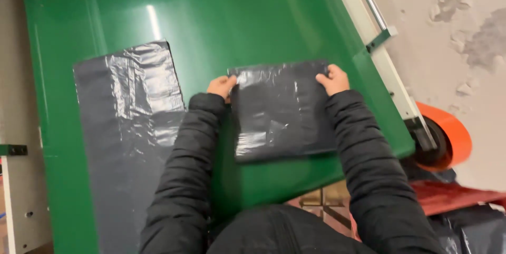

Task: Folding black plastic bags on a conveyor belt table and placing them into a red plastic crate.

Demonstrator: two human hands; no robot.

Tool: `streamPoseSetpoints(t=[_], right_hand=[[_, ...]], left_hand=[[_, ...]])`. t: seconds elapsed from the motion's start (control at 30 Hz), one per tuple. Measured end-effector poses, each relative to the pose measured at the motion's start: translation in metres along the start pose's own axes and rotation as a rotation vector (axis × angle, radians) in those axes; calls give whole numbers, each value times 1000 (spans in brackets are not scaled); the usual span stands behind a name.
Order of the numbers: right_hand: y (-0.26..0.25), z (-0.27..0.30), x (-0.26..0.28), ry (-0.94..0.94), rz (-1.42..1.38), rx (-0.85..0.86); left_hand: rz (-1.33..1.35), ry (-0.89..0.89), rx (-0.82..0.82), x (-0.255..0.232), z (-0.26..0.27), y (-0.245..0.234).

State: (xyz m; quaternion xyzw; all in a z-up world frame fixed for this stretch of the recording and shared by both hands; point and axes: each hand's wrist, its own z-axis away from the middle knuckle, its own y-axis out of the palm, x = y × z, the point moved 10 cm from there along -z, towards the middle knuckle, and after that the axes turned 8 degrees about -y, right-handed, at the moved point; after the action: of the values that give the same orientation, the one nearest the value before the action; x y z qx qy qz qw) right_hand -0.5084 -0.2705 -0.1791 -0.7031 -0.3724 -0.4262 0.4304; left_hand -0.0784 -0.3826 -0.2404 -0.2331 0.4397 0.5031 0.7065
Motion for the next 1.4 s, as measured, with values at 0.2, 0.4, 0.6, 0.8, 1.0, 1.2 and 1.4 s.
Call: streamPoseSetpoints(t=[0.2, 0.4, 0.6, 0.8, 1.0, 1.2, 1.4], right_hand=[[24, -16, 19, 136, 582, 85], [92, -58, 85, -342, 810, 442], [117, -57, 25, 16, 999, 776], [100, -27, 32, 96, 976, 496], [66, 92, 274, -558, 834, 35], [50, 212, 238, -454, 862, 14], [47, 237, 208, -423, 905, 35]], left_hand=[[-613, 412, -440, -17, 17, -14], [-793, 303, -518, -63, 75, 10], [-1026, 1149, -121, -103, 187, 169], [-916, 916, -30, -44, 161, 185], [760, -171, 326, 94, 84, 106], [646, 95, 395, 108, 131, 59], [-313, 381, -322, 16, 254, 47]])
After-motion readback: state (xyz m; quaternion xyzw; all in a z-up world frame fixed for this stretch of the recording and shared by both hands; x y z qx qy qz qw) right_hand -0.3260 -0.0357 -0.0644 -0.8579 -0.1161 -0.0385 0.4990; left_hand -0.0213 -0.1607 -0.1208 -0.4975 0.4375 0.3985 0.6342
